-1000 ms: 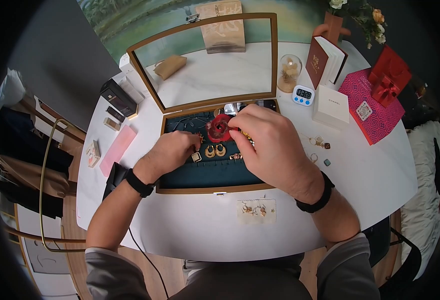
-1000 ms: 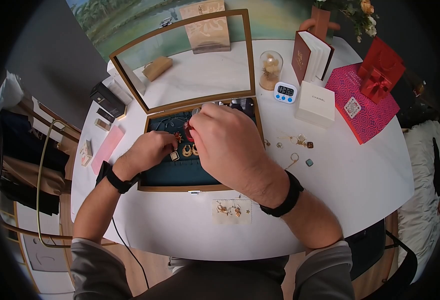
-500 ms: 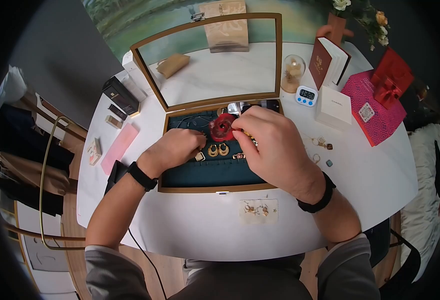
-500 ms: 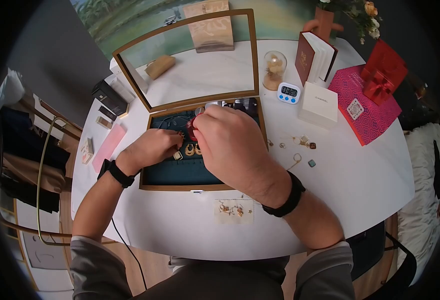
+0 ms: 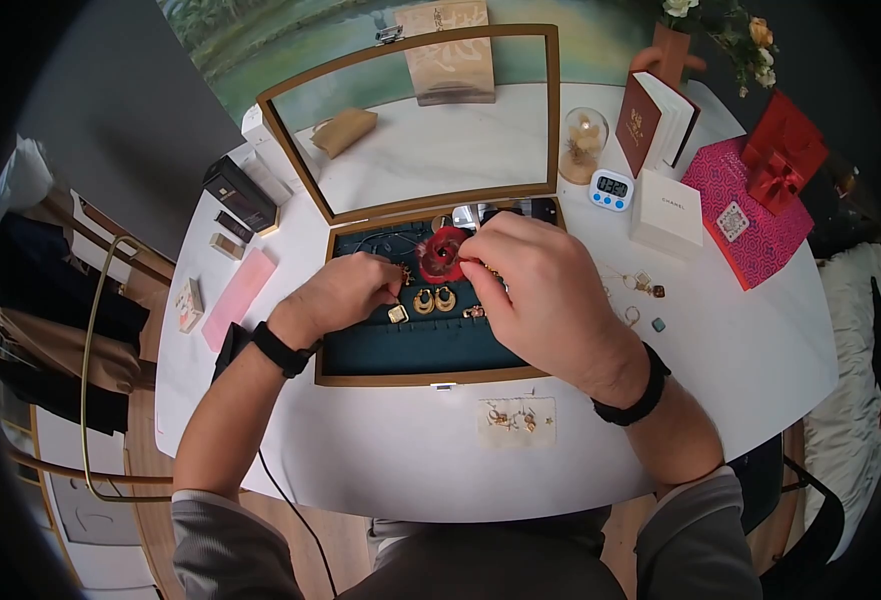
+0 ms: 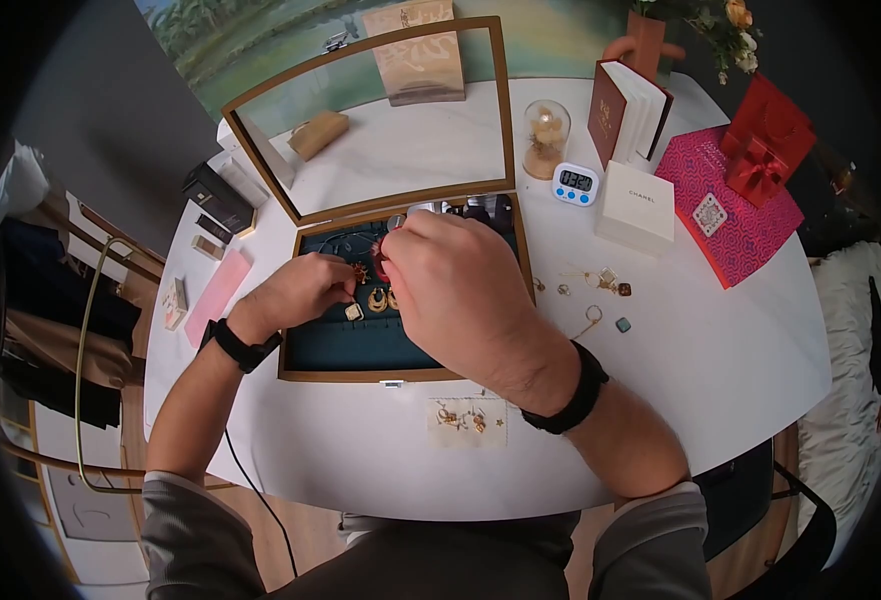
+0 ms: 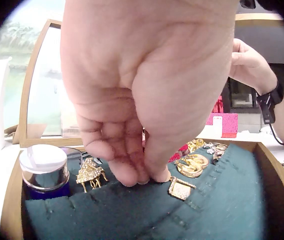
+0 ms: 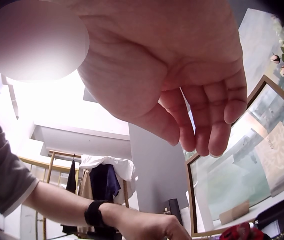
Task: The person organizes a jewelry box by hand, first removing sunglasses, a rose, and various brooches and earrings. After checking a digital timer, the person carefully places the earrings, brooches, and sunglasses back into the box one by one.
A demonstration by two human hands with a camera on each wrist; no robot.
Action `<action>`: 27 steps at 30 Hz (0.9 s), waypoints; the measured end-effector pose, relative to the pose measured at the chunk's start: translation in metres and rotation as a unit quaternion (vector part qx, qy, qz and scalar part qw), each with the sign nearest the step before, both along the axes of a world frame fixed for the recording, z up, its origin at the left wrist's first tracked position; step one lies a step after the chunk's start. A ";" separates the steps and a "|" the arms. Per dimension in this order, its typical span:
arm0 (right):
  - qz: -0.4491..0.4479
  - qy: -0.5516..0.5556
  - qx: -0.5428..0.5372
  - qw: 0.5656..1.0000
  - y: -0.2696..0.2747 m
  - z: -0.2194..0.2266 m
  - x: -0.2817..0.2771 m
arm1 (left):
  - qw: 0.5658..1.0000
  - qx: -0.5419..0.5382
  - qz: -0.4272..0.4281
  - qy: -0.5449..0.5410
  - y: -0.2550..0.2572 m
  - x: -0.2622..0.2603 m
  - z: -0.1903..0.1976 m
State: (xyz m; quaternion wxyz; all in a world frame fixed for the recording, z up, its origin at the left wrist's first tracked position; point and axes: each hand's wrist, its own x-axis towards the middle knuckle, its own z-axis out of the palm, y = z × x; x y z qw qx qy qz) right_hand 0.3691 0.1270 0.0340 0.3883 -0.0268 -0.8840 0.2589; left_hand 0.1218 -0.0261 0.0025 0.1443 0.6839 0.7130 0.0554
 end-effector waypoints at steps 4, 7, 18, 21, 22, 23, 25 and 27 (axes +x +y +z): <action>-0.004 -0.004 0.010 1.000 0.000 0.000 0.000 | 1.000 0.015 -0.005 -0.016 -0.002 -0.003 0.001; -0.005 -0.002 0.010 1.000 -0.001 0.000 0.000 | 1.000 0.005 0.005 -0.015 0.000 -0.004 0.002; -0.007 0.005 0.015 1.000 -0.002 0.000 0.000 | 1.000 -0.005 0.000 -0.012 0.009 0.002 -0.004; -0.007 0.001 0.016 1.000 -0.002 0.000 0.000 | 1.000 -0.015 0.002 -0.012 0.009 0.000 -0.006; -0.008 0.002 0.017 1.000 -0.002 0.000 0.000 | 1.000 -0.016 0.002 -0.012 0.009 -0.001 -0.007; -0.008 0.003 0.018 1.000 -0.002 0.000 0.000 | 1.000 -0.015 0.001 -0.015 0.009 -0.002 -0.008; -0.008 0.002 0.019 1.000 -0.002 0.000 0.000 | 1.000 -0.015 -0.001 -0.019 0.010 -0.002 -0.007; -0.009 0.000 0.020 1.000 -0.002 0.000 0.000 | 0.999 -0.030 0.008 -0.017 0.011 0.001 -0.004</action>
